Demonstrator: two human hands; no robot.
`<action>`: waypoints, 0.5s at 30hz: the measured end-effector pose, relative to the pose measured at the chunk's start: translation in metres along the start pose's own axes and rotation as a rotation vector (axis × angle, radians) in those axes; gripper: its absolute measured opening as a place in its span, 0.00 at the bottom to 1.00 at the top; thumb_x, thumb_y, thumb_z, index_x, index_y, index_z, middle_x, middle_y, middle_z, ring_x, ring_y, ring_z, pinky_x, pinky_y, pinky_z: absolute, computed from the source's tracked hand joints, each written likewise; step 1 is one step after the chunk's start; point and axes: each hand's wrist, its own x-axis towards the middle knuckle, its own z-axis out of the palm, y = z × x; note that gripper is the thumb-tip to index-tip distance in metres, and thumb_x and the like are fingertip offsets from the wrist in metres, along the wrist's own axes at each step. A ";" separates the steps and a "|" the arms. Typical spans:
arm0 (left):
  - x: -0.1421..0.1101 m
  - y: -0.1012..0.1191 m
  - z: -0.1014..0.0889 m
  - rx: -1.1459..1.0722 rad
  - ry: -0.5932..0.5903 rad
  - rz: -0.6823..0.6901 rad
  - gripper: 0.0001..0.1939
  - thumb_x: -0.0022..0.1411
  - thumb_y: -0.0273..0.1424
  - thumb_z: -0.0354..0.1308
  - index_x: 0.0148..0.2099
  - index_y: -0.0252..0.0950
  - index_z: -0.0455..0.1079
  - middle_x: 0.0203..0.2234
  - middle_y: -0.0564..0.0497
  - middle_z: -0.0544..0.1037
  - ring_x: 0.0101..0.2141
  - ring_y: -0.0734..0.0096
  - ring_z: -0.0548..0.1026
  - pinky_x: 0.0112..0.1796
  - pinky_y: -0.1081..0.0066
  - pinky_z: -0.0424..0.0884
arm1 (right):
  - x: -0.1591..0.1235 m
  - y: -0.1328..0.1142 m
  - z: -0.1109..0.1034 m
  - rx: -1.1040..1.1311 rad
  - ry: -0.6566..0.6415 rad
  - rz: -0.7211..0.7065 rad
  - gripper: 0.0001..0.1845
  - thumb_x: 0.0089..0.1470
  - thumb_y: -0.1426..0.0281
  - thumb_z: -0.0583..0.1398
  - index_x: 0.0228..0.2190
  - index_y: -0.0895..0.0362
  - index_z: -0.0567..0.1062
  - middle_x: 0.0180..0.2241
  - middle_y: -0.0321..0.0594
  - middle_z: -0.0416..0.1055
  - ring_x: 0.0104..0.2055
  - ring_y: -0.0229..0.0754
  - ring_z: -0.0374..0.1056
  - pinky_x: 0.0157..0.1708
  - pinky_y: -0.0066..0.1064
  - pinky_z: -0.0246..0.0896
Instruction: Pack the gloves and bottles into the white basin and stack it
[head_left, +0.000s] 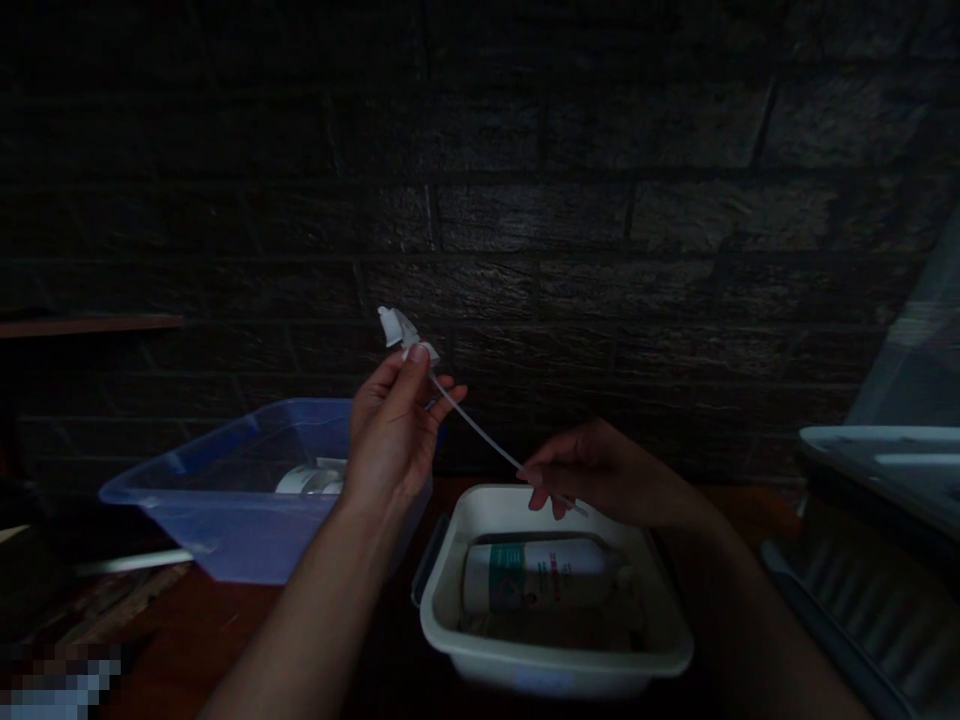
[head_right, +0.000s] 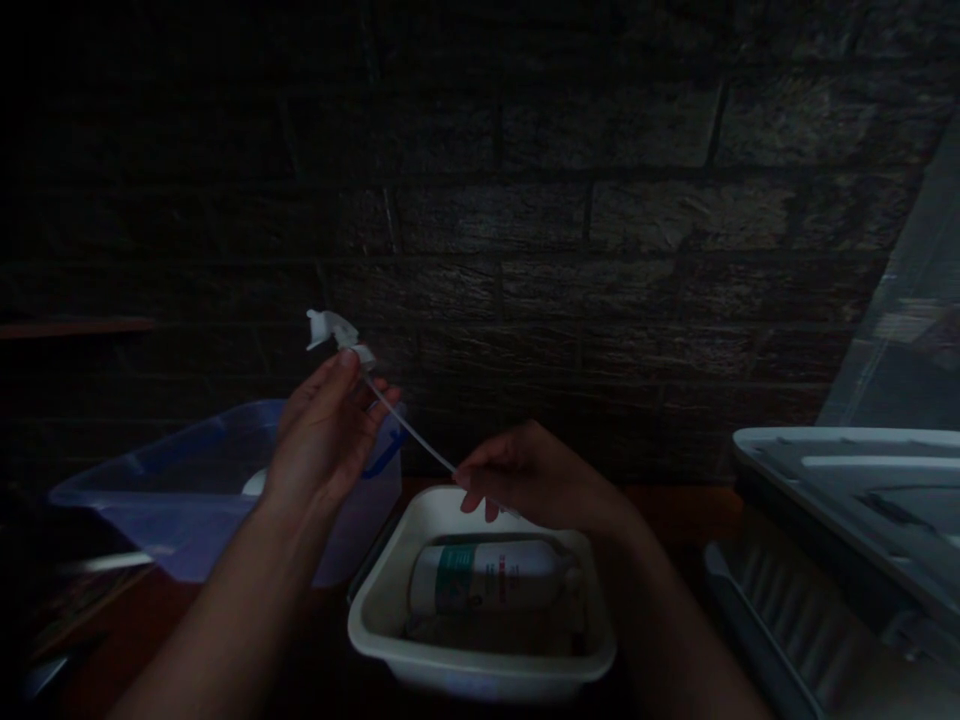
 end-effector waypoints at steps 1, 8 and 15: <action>0.001 0.000 -0.001 0.003 0.001 0.004 0.14 0.54 0.34 0.76 0.39 0.36 0.77 0.33 0.56 0.78 0.29 0.76 0.78 0.32 0.71 0.82 | 0.000 0.000 0.000 0.008 -0.019 0.008 0.17 0.63 0.58 0.64 0.37 0.61 0.83 0.31 0.41 0.80 0.27 0.34 0.67 0.28 0.26 0.60; -0.002 0.002 0.000 0.042 -0.004 0.030 0.13 0.56 0.34 0.74 0.39 0.36 0.76 0.30 0.57 0.77 0.28 0.76 0.77 0.32 0.71 0.83 | -0.002 0.012 0.000 0.053 -0.153 0.062 0.20 0.61 0.55 0.65 0.40 0.61 0.83 0.35 0.44 0.81 0.31 0.38 0.72 0.33 0.28 0.66; -0.002 0.004 -0.001 0.090 0.000 0.037 0.13 0.56 0.35 0.74 0.41 0.38 0.77 0.34 0.55 0.77 0.30 0.76 0.76 0.32 0.72 0.83 | -0.007 0.009 -0.005 -0.176 -0.245 0.114 0.19 0.61 0.57 0.64 0.36 0.62 0.84 0.31 0.40 0.79 0.32 0.40 0.73 0.31 0.27 0.66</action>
